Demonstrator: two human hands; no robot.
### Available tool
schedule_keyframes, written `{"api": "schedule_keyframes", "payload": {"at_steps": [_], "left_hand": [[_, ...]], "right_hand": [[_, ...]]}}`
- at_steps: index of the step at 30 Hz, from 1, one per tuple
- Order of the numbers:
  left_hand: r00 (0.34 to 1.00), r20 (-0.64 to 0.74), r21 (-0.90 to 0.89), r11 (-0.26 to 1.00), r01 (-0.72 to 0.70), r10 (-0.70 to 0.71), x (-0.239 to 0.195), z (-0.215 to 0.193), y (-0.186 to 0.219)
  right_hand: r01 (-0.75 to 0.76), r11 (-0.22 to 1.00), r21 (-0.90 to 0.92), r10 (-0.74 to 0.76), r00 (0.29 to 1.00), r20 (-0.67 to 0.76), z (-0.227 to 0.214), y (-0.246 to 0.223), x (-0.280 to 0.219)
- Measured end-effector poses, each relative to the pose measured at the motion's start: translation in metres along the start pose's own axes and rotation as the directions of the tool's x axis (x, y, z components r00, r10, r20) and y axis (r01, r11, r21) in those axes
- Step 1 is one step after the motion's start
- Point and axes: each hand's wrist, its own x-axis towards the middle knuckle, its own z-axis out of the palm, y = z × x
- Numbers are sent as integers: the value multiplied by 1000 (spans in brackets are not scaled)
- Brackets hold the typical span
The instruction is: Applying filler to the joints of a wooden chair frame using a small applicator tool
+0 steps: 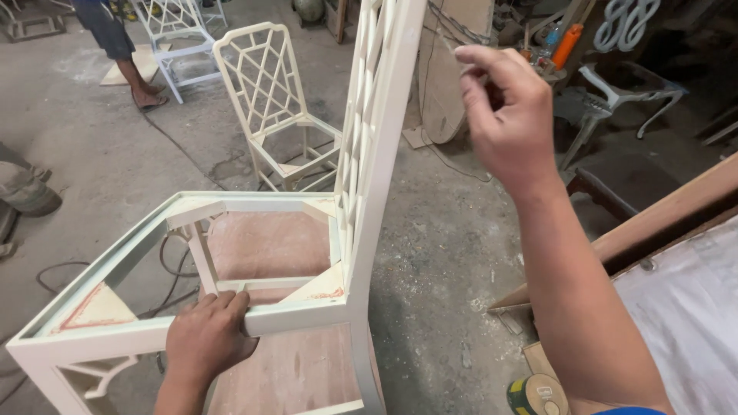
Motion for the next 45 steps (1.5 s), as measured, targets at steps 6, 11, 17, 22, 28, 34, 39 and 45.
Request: {"api": "schedule_keyframes", "payload": {"at_steps": [6,11,17,22,28,34,39,45], "left_hand": [[1000,3,-8,1000,9,-9,20,-1,-1],[1000,-14,-23,1000,-9,9,43,9,-6],[998,7,4,998,-58,58,46,5,-7],[994,106,28,1000,1,-4,44,9,-10],[999,38,22,1000,-4,3,43,10,-9],[997,77,-1,1000,17,-16,42,6,-9],[999,51,-4,1000,18,-18,42,4,-7],[999,42,-3,1000,15,-14,41,2,-6]], "right_hand": [[-215,961,173,206,976,70,11,-2,-33],[-106,993,59,105,994,15,26,24,-48],[111,985,-133,-106,993,48,27,32,-5],[126,977,-175,-115,991,69,44,47,21],[87,947,-310,-61,994,91,53,56,32],[122,970,-209,-83,979,187,62,48,35],[40,981,-192,-18,993,114,48,51,40],[22,971,-236,16,987,158,52,44,30]]}}
